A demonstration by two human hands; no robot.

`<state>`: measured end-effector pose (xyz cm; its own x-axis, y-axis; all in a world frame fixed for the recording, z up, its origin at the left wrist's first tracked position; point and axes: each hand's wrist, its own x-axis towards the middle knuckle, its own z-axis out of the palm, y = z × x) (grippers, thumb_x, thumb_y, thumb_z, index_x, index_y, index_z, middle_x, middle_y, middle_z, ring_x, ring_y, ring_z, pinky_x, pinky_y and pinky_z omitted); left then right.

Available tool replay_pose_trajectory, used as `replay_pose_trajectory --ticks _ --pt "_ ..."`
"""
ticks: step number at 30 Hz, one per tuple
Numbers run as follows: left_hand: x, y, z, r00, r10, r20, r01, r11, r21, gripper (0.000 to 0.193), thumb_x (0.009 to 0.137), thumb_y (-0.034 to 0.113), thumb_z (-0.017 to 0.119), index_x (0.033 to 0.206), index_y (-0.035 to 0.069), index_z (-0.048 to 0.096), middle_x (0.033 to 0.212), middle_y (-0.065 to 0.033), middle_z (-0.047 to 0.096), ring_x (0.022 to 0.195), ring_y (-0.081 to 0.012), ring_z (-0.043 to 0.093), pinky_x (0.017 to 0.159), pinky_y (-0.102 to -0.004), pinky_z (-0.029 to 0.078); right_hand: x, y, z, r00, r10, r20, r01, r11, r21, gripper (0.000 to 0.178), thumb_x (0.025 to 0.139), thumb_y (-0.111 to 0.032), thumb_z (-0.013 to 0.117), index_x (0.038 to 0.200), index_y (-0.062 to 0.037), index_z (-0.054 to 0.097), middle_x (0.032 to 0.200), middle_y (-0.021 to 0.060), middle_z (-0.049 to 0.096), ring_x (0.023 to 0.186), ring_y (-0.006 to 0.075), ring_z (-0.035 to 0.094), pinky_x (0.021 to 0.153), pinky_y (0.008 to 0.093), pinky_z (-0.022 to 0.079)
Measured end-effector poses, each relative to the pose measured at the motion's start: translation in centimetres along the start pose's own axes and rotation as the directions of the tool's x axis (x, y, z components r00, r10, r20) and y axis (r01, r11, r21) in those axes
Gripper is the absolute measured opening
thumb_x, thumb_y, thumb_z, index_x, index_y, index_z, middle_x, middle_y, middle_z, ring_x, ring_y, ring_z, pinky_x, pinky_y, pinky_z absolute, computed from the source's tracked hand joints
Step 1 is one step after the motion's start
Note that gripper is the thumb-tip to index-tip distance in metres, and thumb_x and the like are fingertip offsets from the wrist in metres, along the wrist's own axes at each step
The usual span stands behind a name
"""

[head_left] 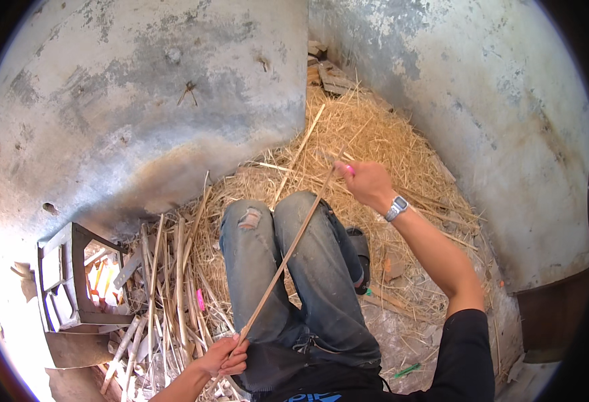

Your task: The person whittles a long piece of wood using a small knife, shaving off thin strips and smoothing the surface while sitting on the floor.

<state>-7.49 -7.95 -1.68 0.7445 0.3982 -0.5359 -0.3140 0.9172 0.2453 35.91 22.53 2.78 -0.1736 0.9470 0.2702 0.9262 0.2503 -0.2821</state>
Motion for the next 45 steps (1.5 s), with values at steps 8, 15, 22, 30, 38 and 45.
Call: replay_pose_trajectory --ticks 8,15,22,30,38,45 --pt "-1.8 -1.2 -0.4 1.0 0.0 -0.031 -0.006 0.984 -0.178 0.047 0.114 0.043 0.034 0.08 0.011 0.04 0.047 0.0011 0.033 0.036 -0.0115 0.032 0.036 -0.0258 0.024 -5.2 -7.1 -1.0 0.836 -0.282 0.47 0.325 0.946 -0.01 0.056 0.103 -0.059 0.047 0.093 -0.0106 0.073 0.07 0.0141 0.069 0.061 0.0341 0.069 0.049 0.0447 0.051" --pt "-2.8 -2.4 -1.2 0.999 -0.034 -0.032 0.031 0.996 -0.084 0.047 0.114 0.042 0.034 0.08 0.011 0.04 0.048 0.0011 0.032 0.036 -0.0114 0.031 0.036 -0.0254 0.025 1.9 15.8 -4.0 0.894 0.36 -0.266 -0.42 0.88 -0.221 0.068 0.108 -0.056 0.039 0.075 -0.0051 0.069 0.069 0.0208 0.068 0.062 0.0383 0.066 0.057 0.0484 0.049" --pt "-1.2 -1.5 -1.1 0.999 -0.046 0.003 0.046 0.996 -0.077 0.047 0.114 0.044 0.033 0.081 0.011 0.042 0.048 0.002 0.036 0.038 -0.0104 0.034 0.036 -0.0246 0.025 -1.4 2.0 -3.2 0.996 0.061 -0.07 -0.054 0.995 0.089 0.065 0.108 -0.054 0.042 0.068 -0.0067 0.061 0.057 0.0157 0.058 0.051 0.0311 0.057 0.049 0.0463 0.044" --pt "-1.0 -1.5 0.0 0.983 0.098 -0.158 -0.057 0.966 0.251 0.049 0.114 0.045 0.035 0.081 0.009 0.044 0.048 -0.0002 0.036 0.037 -0.0131 0.033 0.038 -0.0266 0.029 -5.6 -0.8 -0.6 0.978 -0.091 0.186 0.107 0.991 -0.077 0.056 0.107 -0.055 0.044 0.093 -0.0083 0.073 0.055 0.0115 0.06 0.048 0.03 0.06 0.045 0.0424 0.048" --pt "-1.1 -0.8 0.0 0.975 0.112 -0.193 -0.056 0.96 0.274 0.05 0.113 0.046 0.037 0.082 0.009 0.045 0.048 -0.0002 0.036 0.037 -0.0126 0.031 0.041 -0.0269 0.029 -5.5 -7.4 -2.7 0.815 -0.089 0.573 0.196 0.972 -0.128 0.067 0.102 -0.068 0.04 0.098 -0.0085 0.069 0.078 0.0164 0.072 0.072 0.0365 0.072 0.064 0.0505 0.057" --pt "-2.6 -3.4 -2.9 0.924 0.09 -0.371 -0.031 0.986 0.161 0.046 0.113 0.042 0.04 0.079 0.012 0.047 0.052 0.0017 0.034 0.041 -0.0114 0.03 0.044 -0.0278 0.028 4.1 17.6 -5.2 0.878 0.375 -0.296 -0.441 0.876 -0.197 0.064 0.109 -0.05 0.039 0.074 -0.0054 0.07 0.071 0.0196 0.07 0.061 0.0349 0.067 0.059 0.0489 0.053"
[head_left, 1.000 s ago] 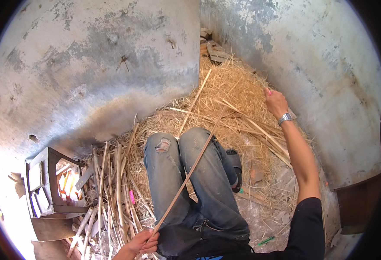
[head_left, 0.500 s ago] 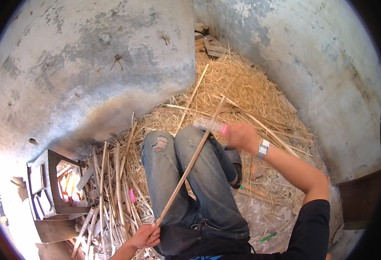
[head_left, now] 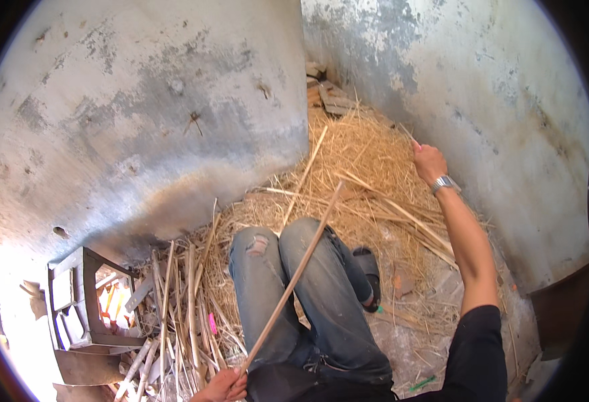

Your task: The person whittles a long piece of wood using a small knife, shaving off thin strips and smoothing the surface while sitting on the floor.

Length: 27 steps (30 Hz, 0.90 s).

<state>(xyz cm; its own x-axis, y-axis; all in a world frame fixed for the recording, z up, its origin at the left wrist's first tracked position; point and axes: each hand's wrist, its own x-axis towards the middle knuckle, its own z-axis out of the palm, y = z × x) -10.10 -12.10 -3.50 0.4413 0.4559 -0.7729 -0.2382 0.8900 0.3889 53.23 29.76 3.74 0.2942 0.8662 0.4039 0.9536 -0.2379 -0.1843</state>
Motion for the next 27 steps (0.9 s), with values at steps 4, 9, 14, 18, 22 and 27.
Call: replay_pose_trajectory --ticks 4,9,14,18,22,27 --pt "-0.6 1.0 3.2 0.978 -0.096 -0.187 0.077 0.991 -0.105 0.043 0.112 0.043 0.043 0.078 0.016 0.046 0.055 0.0043 0.034 0.044 -0.01 0.028 0.046 -0.0272 0.026 -3.9 -6.1 -1.4 0.971 -0.158 0.182 0.123 0.974 0.189 0.071 0.109 -0.054 0.037 0.068 -0.0039 0.065 0.056 0.017 0.059 0.053 0.0329 0.061 0.054 0.0475 0.046" --pt "1.3 -0.4 -1.7 0.991 0.038 0.13 -0.035 0.999 -0.027 0.039 0.11 0.037 0.047 0.081 0.011 0.049 0.054 -0.0016 0.039 0.044 -0.0174 0.037 0.046 -0.0323 0.032 -12.0 -14.4 -4.4 0.859 -0.456 0.231 0.334 0.844 0.42 0.068 0.107 -0.058 0.04 0.073 -0.0063 0.066 0.056 0.0141 0.058 0.05 0.0312 0.057 0.051 0.0462 0.046" --pt "0.6 3.4 4.2 0.975 0.193 0.107 -0.217 0.921 0.323 0.045 0.116 0.036 0.035 0.085 0.006 0.047 0.05 0.0002 0.035 0.041 -0.0112 0.033 0.042 -0.0272 0.03 -20.8 -17.8 -5.9 0.65 -0.609 0.454 0.503 0.793 0.343 0.062 0.102 -0.062 0.047 0.082 -0.0059 0.066 0.059 0.0174 0.062 0.054 0.0382 0.064 0.051 0.0504 0.049" --pt "1.8 2.9 4.5 0.976 0.198 0.089 -0.216 0.913 0.346 0.044 0.116 0.036 0.035 0.085 0.006 0.047 0.05 0.0002 0.035 0.041 -0.0108 0.033 0.042 -0.0259 0.03 -25.9 -18.7 -8.4 0.43 -0.735 0.524 0.574 0.671 0.47 0.063 0.102 -0.064 0.045 0.083 -0.0081 0.066 0.062 0.0169 0.067 0.055 0.037 0.068 0.051 0.0491 0.054" --pt "1.7 2.6 4.3 0.97 0.208 0.124 -0.237 0.921 0.308 0.046 0.115 0.04 0.036 0.084 0.007 0.046 0.049 -0.0004 0.035 0.041 -0.0109 0.033 0.041 -0.0262 0.03 -23.2 -17.8 -6.0 0.579 -0.664 0.473 0.57 0.745 0.347 0.062 0.102 -0.065 0.045 0.084 -0.0094 0.067 0.06 0.0154 0.065 0.053 0.0357 0.067 0.047 0.0472 0.051" --pt "0.3 3.6 4.9 0.964 0.229 0.136 -0.261 0.913 0.312 0.044 0.115 0.038 0.037 0.084 0.007 0.045 0.05 -0.0002 0.035 0.04 -0.0109 0.032 0.041 -0.0269 0.03 -12.9 -13.6 -3.0 0.786 -0.351 0.509 0.307 0.936 0.171 0.063 0.104 -0.063 0.042 0.09 -0.0081 0.071 0.066 0.0149 0.068 0.056 0.0335 0.067 0.049 0.0485 0.051"
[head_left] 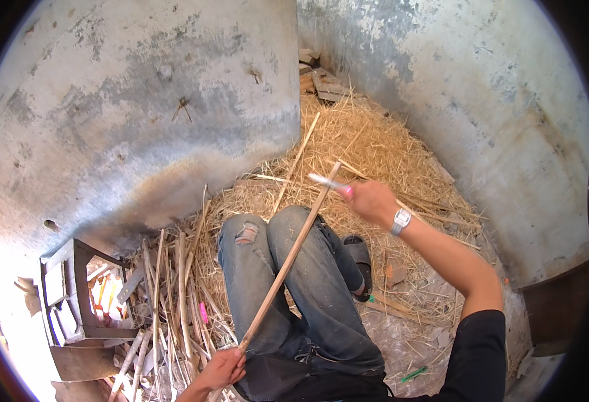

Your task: The person whittles a long piece of wood using a small knife, shaving off thin strips and smoothing the surface while sitting on the floor.

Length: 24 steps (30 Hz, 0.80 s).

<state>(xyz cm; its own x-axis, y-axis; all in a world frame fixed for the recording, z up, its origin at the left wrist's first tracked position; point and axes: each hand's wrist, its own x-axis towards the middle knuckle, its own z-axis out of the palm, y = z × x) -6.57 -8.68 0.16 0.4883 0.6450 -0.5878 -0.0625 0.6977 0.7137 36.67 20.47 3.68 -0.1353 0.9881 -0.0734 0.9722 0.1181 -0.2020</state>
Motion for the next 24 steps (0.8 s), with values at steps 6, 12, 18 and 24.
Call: replay_pose_trajectory --ticks 6,12,18,24 --pt "0.8 0.9 0.8 0.999 -0.045 -0.031 0.044 0.999 -0.007 0.042 0.116 0.033 0.036 0.084 0.007 0.044 0.051 0.0003 0.035 0.04 -0.0108 0.031 0.042 -0.0266 0.03 2.8 3.8 1.4 0.961 -0.171 -0.216 0.133 0.974 -0.181 0.063 0.104 -0.062 0.044 0.082 -0.0086 0.07 0.057 0.0124 0.062 0.047 0.0307 0.06 0.046 0.0455 0.047" --pt "0.0 -1.1 0.3 0.999 -0.026 -0.048 0.023 0.998 -0.051 0.044 0.114 0.038 0.039 0.084 0.007 0.046 0.05 -0.0003 0.034 0.041 -0.0118 0.029 0.043 -0.0278 0.03 -2.1 -4.0 2.2 0.934 -0.358 -0.012 0.357 0.933 -0.037 0.058 0.103 -0.058 0.049 0.082 -0.0075 0.069 0.058 0.0139 0.062 0.053 0.0336 0.064 0.049 0.0465 0.049" --pt "-0.5 -9.1 -7.2 0.946 0.314 0.081 -0.124 0.119 0.985 0.022 0.098 0.029 0.065 0.095 0.008 0.058 0.07 -0.0141 0.055 0.064 -0.0369 0.056 0.059 -0.0482 0.044 7.3 13.4 -1.8 0.806 0.33 -0.491 -0.335 0.939 0.082 0.055 0.106 -0.043 0.046 0.075 -0.0059 0.072 0.068 0.0222 0.067 0.062 0.0369 0.067 0.061 0.0502 0.052" --pt "-0.9 -4.0 -3.0 0.967 -0.154 -0.204 0.253 0.69 0.678 0.043 0.089 0.022 0.071 0.128 0.01 0.057 0.11 -0.0277 0.062 0.103 -0.0429 0.061 0.089 -0.0574 0.043 6.4 9.4 -1.6 0.905 0.17 -0.39 -0.102 0.977 0.189 0.064 0.11 -0.049 0.038 0.078 -0.0031 0.068 0.068 0.0211 0.066 0.065 0.0394 0.065 0.061 0.0495 0.049"
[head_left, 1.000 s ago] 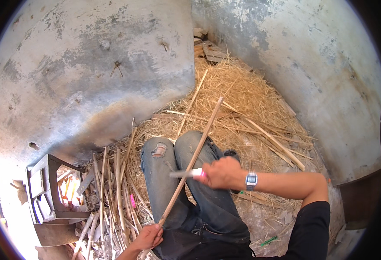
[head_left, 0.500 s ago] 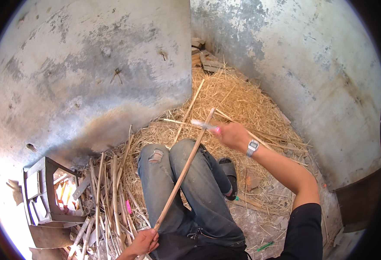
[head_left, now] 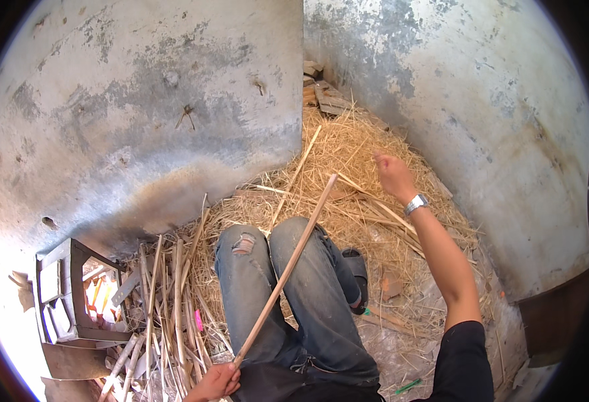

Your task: The person whittles a long piece of wood using a small knife, shaving off thin strips and smoothing the surface while sitting on the floor.

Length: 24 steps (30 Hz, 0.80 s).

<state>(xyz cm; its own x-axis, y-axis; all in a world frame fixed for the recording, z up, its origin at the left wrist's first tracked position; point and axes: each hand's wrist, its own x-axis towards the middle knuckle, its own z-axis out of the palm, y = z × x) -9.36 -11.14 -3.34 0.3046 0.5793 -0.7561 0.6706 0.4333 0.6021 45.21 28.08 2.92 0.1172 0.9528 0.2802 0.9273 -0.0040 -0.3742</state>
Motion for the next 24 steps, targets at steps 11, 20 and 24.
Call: replay_pose_trajectory --ticks 11,20,24 --pt "0.5 3.7 -0.6 0.979 0.193 -0.071 -0.201 0.823 -0.532 0.043 0.115 0.034 0.035 0.084 0.007 0.049 0.052 0.0016 0.043 0.042 -0.0079 0.037 0.043 -0.0244 0.032 -4.8 -8.1 0.7 0.994 -0.095 -0.054 0.108 0.925 0.365 0.051 0.111 -0.042 0.041 0.092 -0.0015 0.066 0.067 0.0216 0.061 0.061 0.0393 0.06 0.06 0.0494 0.044" --pt "2.3 6.7 -1.4 0.957 0.248 -0.148 -0.282 0.913 -0.296 0.044 0.114 0.035 0.04 0.082 0.007 0.052 0.057 0.0033 0.047 0.047 -0.0065 0.043 0.046 -0.0255 0.036 -6.2 -6.9 4.8 0.993 -0.098 0.067 0.074 0.952 0.297 0.059 0.112 -0.038 0.041 0.077 0.0045 0.062 0.066 0.0269 0.059 0.06 0.0454 0.056 0.062 0.053 0.045" --pt "3.1 8.4 -1.3 0.94 0.301 -0.164 -0.337 0.897 -0.287 0.044 0.115 0.036 0.037 0.082 0.008 0.048 0.055 0.0027 0.043 0.045 -0.0071 0.041 0.043 -0.0251 0.033 -6.5 -6.6 5.4 0.994 -0.058 0.088 0.029 0.954 0.299 0.061 0.112 -0.038 0.04 0.075 0.0056 0.061 0.064 0.0268 0.058 0.06 0.0453 0.056 0.061 0.0528 0.044"
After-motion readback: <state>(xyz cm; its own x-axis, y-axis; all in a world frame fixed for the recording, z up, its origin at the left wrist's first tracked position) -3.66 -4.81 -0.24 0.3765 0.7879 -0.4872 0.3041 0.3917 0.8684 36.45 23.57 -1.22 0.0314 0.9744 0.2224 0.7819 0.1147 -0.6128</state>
